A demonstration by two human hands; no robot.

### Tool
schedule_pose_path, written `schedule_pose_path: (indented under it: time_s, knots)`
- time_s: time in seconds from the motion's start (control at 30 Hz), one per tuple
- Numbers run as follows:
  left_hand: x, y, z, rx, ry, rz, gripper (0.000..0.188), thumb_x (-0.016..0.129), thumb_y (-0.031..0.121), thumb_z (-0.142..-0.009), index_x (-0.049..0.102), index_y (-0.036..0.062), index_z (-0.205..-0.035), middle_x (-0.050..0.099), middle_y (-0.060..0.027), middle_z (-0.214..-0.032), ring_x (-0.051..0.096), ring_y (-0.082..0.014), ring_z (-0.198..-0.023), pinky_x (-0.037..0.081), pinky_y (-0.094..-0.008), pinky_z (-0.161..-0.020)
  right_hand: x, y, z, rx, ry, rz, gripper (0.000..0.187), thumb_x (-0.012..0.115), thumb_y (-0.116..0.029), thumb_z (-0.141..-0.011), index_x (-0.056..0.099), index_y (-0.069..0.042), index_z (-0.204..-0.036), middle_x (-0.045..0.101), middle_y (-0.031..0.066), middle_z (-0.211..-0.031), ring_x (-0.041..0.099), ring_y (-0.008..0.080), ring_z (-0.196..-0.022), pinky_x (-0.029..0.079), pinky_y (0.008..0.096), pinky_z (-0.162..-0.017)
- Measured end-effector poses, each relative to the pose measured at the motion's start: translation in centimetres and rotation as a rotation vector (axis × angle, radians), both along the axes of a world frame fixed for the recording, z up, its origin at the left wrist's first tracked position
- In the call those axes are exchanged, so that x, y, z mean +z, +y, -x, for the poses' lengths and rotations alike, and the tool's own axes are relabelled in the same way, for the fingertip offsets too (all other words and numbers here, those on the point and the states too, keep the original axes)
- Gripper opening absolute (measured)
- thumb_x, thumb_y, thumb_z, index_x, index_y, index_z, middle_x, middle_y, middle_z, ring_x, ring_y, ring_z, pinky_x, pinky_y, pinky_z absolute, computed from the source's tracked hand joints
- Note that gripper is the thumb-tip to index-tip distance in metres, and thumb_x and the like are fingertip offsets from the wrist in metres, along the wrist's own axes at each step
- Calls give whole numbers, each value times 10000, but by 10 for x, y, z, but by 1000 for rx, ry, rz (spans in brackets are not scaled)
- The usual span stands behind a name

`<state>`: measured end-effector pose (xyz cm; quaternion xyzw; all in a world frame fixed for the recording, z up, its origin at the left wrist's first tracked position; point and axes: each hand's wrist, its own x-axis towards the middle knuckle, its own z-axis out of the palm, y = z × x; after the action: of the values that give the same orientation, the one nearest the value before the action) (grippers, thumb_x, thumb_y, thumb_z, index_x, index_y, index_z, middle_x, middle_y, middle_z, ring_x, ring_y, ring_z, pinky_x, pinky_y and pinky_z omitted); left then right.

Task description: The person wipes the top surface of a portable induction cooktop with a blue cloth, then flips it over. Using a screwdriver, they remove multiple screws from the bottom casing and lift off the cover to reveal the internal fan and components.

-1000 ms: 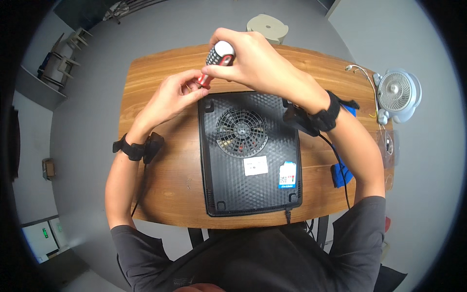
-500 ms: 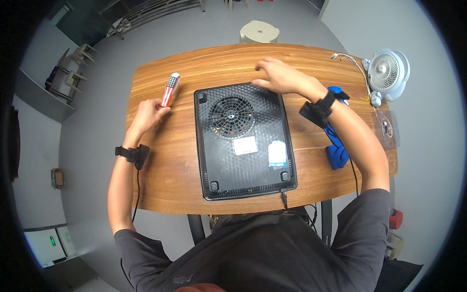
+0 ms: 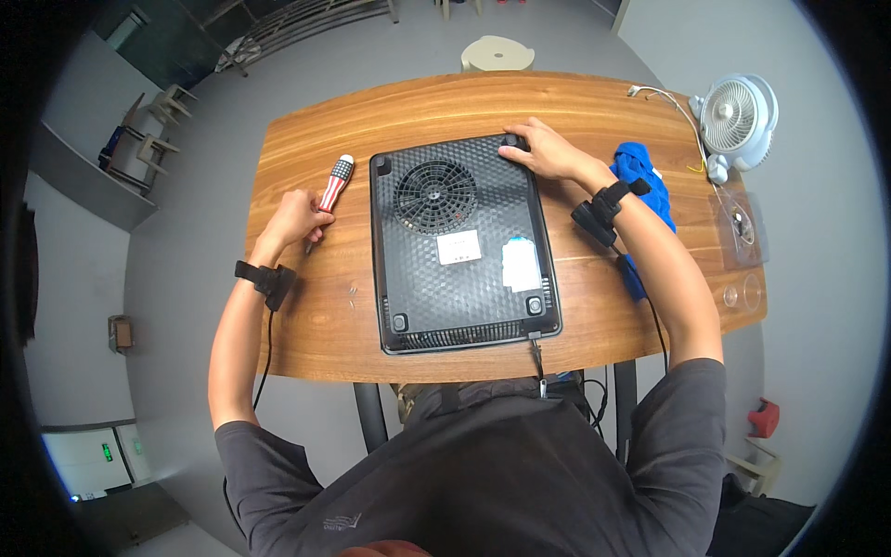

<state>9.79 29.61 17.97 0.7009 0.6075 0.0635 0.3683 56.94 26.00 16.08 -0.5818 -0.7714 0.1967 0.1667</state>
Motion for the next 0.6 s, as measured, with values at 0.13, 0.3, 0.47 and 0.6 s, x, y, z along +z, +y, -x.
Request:
schedule_pose_path:
  time_s: [0.13, 0.3, 0.47, 0.6]
  knots:
    - [1, -6, -5, 8, -2, -9, 209, 805, 57, -900, 635, -61, -924, 689, -104, -677, 702, -148, -559, 573, -299, -472, -4, -3, -2, 26, -22, -30, 604, 657, -448, -1010, 573, -46, -1453, 607, 248, -1156, 582, 408, -1172, 470, 449, -1039]
    - [-8, -7, 1, 24, -1, -50, 250, 815, 63, -893, 597, -52, -935, 678, -105, -675, 696, -151, -550, 570, -303, -464, -6, -3, -1, 64, 5, -95, 559, 650, -441, -1012, 597, -80, -1436, 620, 252, -1177, 580, 420, -1183, 468, 464, -1041]
    - [-3, -15, -6, 30, 31, -86, 261, 829, 95, -889, 621, -45, -958, 683, -106, -691, 688, -150, -552, 559, -308, -477, -2, -3, -4, 93, 47, -120, 530, 669, -410, -1000, 634, -37, -1374, 675, 268, -1230, 615, 425, -1195, 479, 465, -1046]
    - [-3, -20, -7, -14, 145, -211, 358, 860, 188, -852, 664, -46, -1037, 725, -166, -817, 731, -273, -731, 587, -396, -662, 1, -1, -2, 122, 75, -156, 525, 681, -389, -993, 644, -1, -1345, 682, 262, -1263, 627, 422, -1197, 492, 462, -1038]
